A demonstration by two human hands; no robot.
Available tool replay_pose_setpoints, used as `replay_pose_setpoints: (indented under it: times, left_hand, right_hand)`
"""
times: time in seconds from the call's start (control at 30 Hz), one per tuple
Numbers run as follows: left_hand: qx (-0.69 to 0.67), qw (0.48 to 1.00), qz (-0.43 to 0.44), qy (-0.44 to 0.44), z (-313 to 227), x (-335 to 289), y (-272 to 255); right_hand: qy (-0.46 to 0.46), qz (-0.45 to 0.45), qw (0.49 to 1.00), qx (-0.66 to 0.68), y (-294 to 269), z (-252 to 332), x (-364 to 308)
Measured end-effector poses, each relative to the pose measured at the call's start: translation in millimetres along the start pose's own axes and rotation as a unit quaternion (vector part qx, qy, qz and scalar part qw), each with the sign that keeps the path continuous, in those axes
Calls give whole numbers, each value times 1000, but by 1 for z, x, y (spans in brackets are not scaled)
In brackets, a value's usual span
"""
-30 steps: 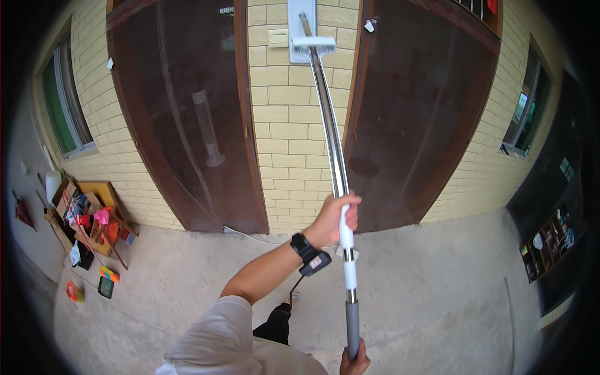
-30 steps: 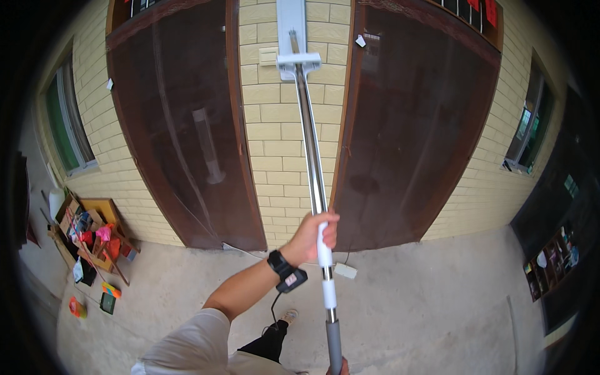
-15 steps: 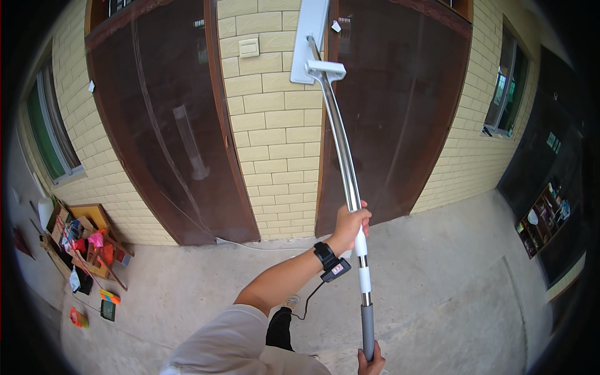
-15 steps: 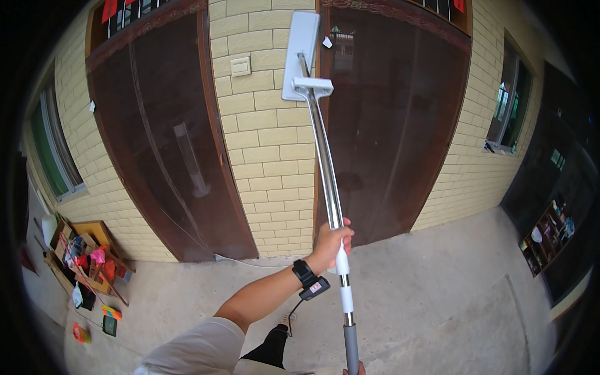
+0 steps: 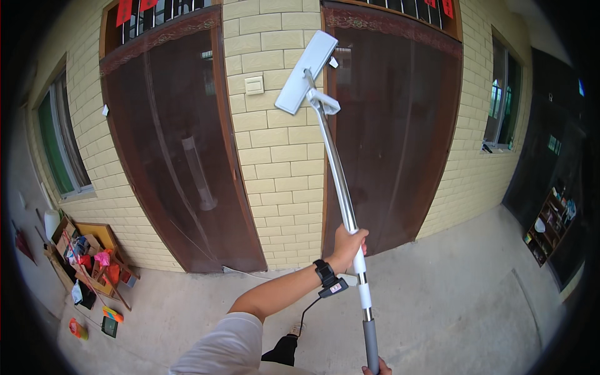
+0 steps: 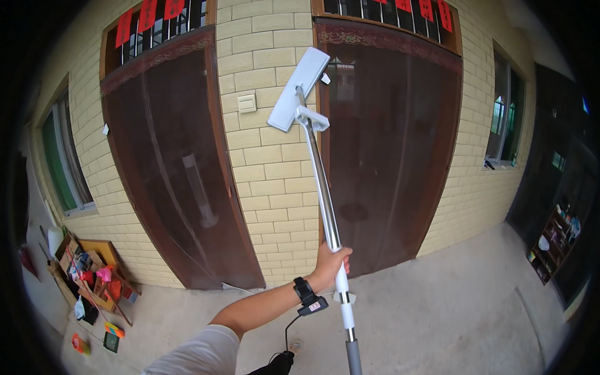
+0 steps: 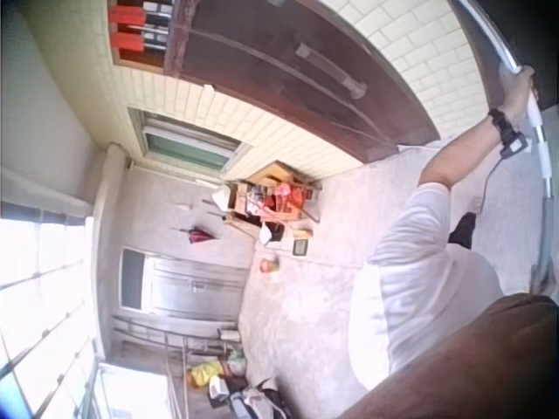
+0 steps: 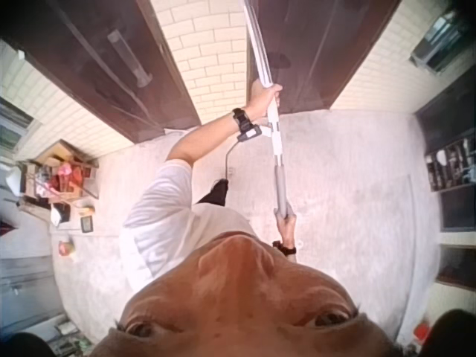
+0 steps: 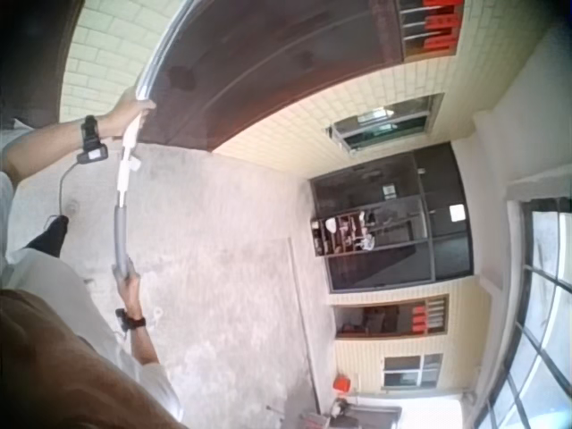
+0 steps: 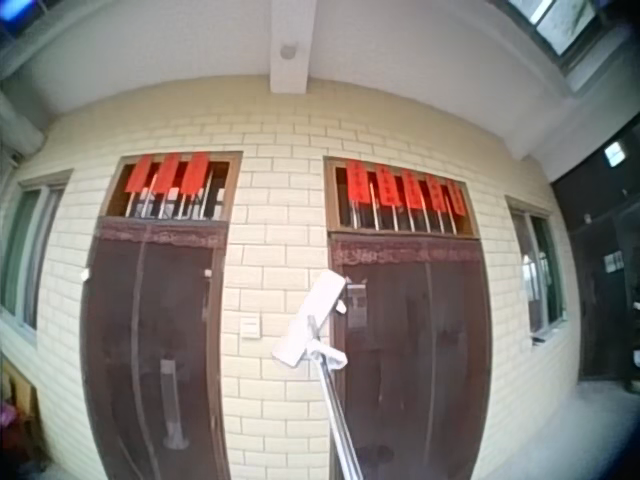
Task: Using a long-handled mop to clean the upper exterior wall of a building.
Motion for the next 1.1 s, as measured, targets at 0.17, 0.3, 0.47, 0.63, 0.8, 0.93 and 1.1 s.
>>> replay_pose_setpoints:
  times: [0.17,0.3,0.47,0.63,0.8,0.93,1.1]
  left_hand:
    - [-22,998,26,51,-62,27,17]
    - [-14,995,30,97,-110,50,26]
    - [24,988,10,151,-179,71,45]
    - [45,991,-12,127,-152,55,36]
    - [70,992,-56,91,-110,28,3]
    - [121,980,-69,145,-143,50,-6]
    - [161,963,50,211,-234,80,-6]
  right_hand:
    - [-14,10,998,53,-8,50,38]
    - [-35,23,996,83,-8,85,63]
    - [34,92,980,175,-13,147,86]
    - [38,106,985,129,-17,121,67]
    - [22,120,981,153,6,77,41]
    - [26,133,970,200,24,99,64]
    - [38,246,925,286,35,191,116]
Point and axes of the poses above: each hand's wrist, its own x-axis towards the middle knuckle, its own y-axis out of the palm, z = x × y, the point moved 1 cm from there along x, towards the middle knuckle, and after that the axes turned 2 degrees about x, right-handed, at the moved point
